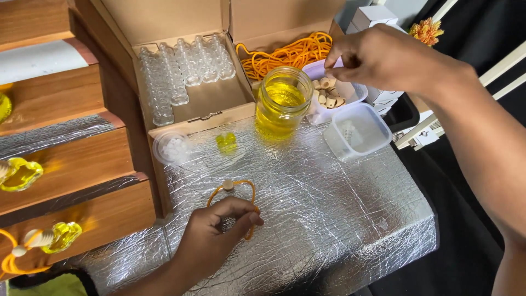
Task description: Filling small glass bottles with fragrance oil using a syringe and attaching wooden caps with cords.
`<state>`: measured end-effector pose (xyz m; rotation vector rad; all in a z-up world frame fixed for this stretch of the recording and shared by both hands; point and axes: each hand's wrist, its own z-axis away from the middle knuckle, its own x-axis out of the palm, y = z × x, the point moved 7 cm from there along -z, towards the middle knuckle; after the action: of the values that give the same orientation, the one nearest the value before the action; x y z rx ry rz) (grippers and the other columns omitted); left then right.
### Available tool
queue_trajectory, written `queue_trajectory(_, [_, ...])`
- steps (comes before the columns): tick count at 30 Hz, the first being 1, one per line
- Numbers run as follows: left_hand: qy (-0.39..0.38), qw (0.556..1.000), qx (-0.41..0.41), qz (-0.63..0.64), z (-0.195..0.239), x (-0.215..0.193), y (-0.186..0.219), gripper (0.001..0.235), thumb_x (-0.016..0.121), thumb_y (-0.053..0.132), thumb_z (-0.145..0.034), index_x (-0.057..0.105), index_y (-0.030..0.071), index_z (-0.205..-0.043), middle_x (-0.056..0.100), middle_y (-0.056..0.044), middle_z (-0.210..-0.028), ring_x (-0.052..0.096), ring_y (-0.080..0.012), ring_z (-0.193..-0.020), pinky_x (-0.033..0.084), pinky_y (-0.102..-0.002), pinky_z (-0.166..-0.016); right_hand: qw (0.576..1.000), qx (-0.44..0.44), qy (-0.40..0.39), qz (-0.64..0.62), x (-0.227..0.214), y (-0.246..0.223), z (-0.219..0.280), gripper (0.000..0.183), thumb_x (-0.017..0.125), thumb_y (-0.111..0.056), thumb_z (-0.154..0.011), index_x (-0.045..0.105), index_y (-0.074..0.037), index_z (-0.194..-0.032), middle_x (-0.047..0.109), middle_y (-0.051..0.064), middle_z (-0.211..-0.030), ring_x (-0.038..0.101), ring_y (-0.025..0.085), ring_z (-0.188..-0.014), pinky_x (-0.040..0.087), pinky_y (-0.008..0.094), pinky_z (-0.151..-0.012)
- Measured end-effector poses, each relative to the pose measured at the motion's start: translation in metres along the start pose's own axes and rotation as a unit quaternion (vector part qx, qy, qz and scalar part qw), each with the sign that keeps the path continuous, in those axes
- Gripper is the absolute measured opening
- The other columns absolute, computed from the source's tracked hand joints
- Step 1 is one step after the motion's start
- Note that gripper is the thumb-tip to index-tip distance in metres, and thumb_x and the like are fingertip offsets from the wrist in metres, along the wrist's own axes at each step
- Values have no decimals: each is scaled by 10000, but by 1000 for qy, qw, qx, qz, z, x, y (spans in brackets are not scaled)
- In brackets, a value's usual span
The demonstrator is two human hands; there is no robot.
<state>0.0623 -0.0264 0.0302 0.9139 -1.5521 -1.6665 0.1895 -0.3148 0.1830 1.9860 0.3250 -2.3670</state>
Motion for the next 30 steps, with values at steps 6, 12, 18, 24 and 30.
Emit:
queue_trajectory(6, [13,996,82,34,4,-4,14,89,685,134,-942,734,62,-958,810,-67,-888,787,-157,-862,661,-289,-777,940,-199,131,-243,-2,-75,64,181,684,-7,-977,633,18,-1149,745,85,-903,746,124,-737,630,211,-682])
queue_trajectory(12, [88,986,127,66,6,-15,12,76,676,68,-963,696,22,-1021,769,-96,-911,748,-168,-847,611,-258,-719,852,-355,183,-338,78,-140,74,231,642,140,-882,644,-13,-1055,748,99,-948,773,127,-803,710,145,-725])
queue_trajectory(18, [142,984,73,78,3,-28,6,96,680,123,-971,710,33,-980,651,-38,-722,563,-109,-603,479,-266,-546,828,-337,209,-397,134,-149,52,255,754,105,-852,673,5,-1072,736,138,-991,745,205,-844,601,291,-773])
queue_trajectory(24, [108,986,43,120,-1,-25,0,49,679,82,-980,706,48,-956,657,-51,-749,547,-98,-601,436,-240,-539,830,-256,138,-476,151,-142,46,247,726,-24,-912,719,-24,-1158,774,115,-1017,764,181,-885,618,250,-796])
queue_trajectory(30, [98,987,-17,127,-5,-23,3,65,673,54,-970,728,23,-985,692,-56,-858,552,-111,-644,449,-248,-544,781,-192,43,-593,167,-135,39,240,658,-1,-944,717,-28,-1175,781,131,-980,773,188,-763,702,250,-708])
